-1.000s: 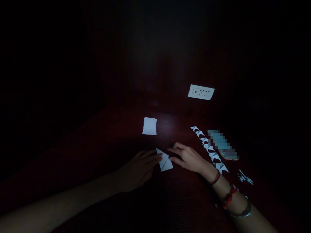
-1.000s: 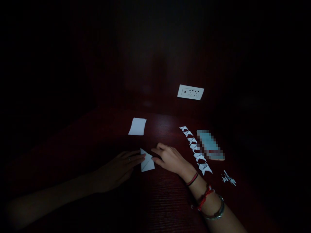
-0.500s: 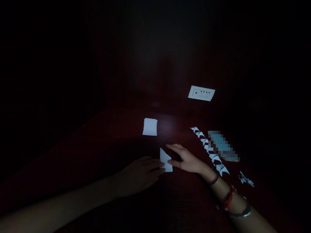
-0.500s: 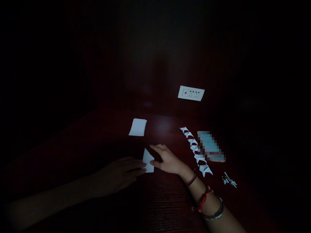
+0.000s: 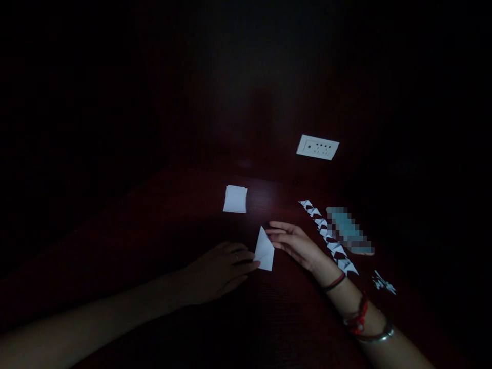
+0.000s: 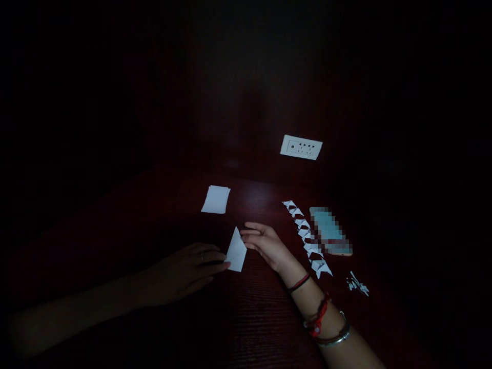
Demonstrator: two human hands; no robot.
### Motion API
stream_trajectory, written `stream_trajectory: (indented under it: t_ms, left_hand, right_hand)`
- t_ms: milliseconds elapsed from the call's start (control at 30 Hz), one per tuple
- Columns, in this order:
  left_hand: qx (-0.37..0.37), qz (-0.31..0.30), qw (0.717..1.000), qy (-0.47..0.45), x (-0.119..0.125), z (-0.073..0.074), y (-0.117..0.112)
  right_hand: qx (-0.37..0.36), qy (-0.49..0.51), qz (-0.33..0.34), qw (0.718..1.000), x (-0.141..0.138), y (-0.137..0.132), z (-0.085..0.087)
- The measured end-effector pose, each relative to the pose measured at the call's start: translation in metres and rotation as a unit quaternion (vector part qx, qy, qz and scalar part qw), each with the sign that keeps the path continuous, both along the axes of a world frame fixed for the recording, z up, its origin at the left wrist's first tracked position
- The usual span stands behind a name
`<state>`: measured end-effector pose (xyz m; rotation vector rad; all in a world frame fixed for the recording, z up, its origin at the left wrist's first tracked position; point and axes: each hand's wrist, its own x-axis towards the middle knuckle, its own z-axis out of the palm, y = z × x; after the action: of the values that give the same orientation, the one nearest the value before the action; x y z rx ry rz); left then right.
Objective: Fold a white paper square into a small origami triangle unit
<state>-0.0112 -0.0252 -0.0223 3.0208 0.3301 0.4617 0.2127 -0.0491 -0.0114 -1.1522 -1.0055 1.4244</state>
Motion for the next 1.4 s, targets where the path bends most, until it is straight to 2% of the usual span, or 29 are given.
stream_trajectory:
  t_ms: [100, 200, 367, 567, 667, 867, 1067, 1167, 1267, 1400]
  left_hand:
    - [0.007, -0.005, 1.000, -0.010, 0.000, -0.002, 0.000]
    - [0.017, -0.009, 1.000, -0.019, -0.001, -0.003, 0.001]
    - [0.022, -0.007, 1.000, -0.008, -0.003, -0.005, 0.002]
    - [0.018, -0.001, 1.000, 0.012, -0.002, -0.003, 0.001]
    - [0.016, 0.000, 1.000, 0.023, -0.002, -0.002, 0.000]
    - [0.015, -0.002, 1.000, 0.009, -0.002, -0.003, 0.000]
    - [0.013, -0.001, 1.000, -0.011, -0.002, -0.004, 0.001]
    - [0.011, 0.002, 1.000, -0.024, -0.002, -0.006, 0.001]
    - [0.011, 0.004, 0.999, -0.039, -0.001, -0.008, 0.001]
    - [0.022, 0.002, 0.999, -0.025, -0.001, -0.006, 0.000]
  right_hand:
    - [0.072, -0.177, -0.015, 0.982, -0.002, 0.004, -0.008]
    - [0.115, -0.257, -0.027, 0.959, -0.003, 0.008, -0.014]
    - [0.129, -0.306, -0.024, 0.943, -0.004, 0.010, -0.018]
    - [0.129, -0.347, -0.010, 0.929, -0.008, 0.008, -0.015]
    - [0.145, -0.383, -0.002, 0.912, -0.009, 0.007, -0.012]
    - [0.276, -0.468, 0.007, 0.840, -0.007, 0.001, -0.003]
    - [0.358, -0.523, 0.106, 0.766, 0.000, -0.005, 0.002]
    - [0.382, -0.547, 0.133, 0.733, 0.001, -0.007, 0.002]
    - [0.391, -0.546, 0.157, 0.724, 0.001, -0.008, 0.002]
    - [0.389, -0.532, 0.174, 0.732, 0.001, -0.010, 0.004]
